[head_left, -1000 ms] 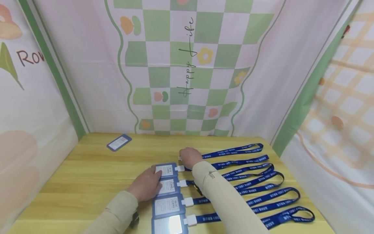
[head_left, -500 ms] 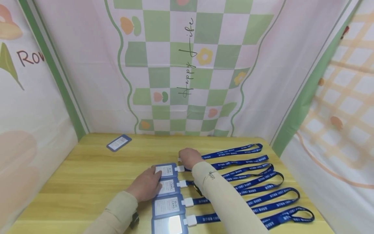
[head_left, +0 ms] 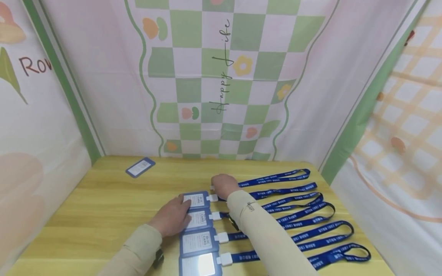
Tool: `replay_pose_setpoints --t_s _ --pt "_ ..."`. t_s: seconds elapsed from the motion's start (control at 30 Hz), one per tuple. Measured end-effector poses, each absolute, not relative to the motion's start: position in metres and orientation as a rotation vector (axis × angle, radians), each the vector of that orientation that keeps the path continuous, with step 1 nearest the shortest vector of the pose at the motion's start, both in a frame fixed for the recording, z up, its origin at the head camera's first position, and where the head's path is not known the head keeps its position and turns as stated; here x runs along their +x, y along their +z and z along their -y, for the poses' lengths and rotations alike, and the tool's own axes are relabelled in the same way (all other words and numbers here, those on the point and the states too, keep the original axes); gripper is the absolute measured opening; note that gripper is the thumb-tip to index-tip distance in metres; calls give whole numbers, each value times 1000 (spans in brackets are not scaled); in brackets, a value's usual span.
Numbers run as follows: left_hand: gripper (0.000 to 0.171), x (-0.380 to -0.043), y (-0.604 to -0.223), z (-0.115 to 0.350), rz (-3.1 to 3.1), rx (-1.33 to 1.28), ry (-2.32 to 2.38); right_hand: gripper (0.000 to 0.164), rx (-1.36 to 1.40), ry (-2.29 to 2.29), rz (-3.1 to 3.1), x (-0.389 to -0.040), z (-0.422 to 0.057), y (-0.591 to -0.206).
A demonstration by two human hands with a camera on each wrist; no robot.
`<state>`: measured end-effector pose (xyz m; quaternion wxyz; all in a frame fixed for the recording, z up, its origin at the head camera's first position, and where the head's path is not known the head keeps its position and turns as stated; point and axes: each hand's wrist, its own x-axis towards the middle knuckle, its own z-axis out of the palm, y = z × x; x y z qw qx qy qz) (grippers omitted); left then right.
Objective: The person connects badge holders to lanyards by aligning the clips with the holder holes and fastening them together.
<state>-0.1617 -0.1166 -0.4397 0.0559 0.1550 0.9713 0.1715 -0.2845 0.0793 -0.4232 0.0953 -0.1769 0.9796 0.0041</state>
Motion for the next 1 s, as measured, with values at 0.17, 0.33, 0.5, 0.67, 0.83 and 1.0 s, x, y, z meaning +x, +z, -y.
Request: replay_pose_setpoints --t_s 0.17,0.33,0.5,0.67,0.83,1.0 --pt "54 -163 -441 117 -2955 480 519 14 -520 15 -2904 -284 -80 -424" --pt "54 -163 -442 118 -2955 489 530 15 -514 11 -2906 -284 -80 -425" --pt "55 -162 -441 119 -2953 489 541 16 -517 12 -2906 -284 -80 -426" --pt "55 -162 -439 119 -2934 461 576 18 -518 -16 -2906 -284 -81 -425" --pt "56 -163 -435 122 -2925 456 592 19 -517 -33 -2900 -283 -81 -422" --pt "54 -167 -431 129 -2953 468 559 14 -582 12 -2913 -280 -81 -418"
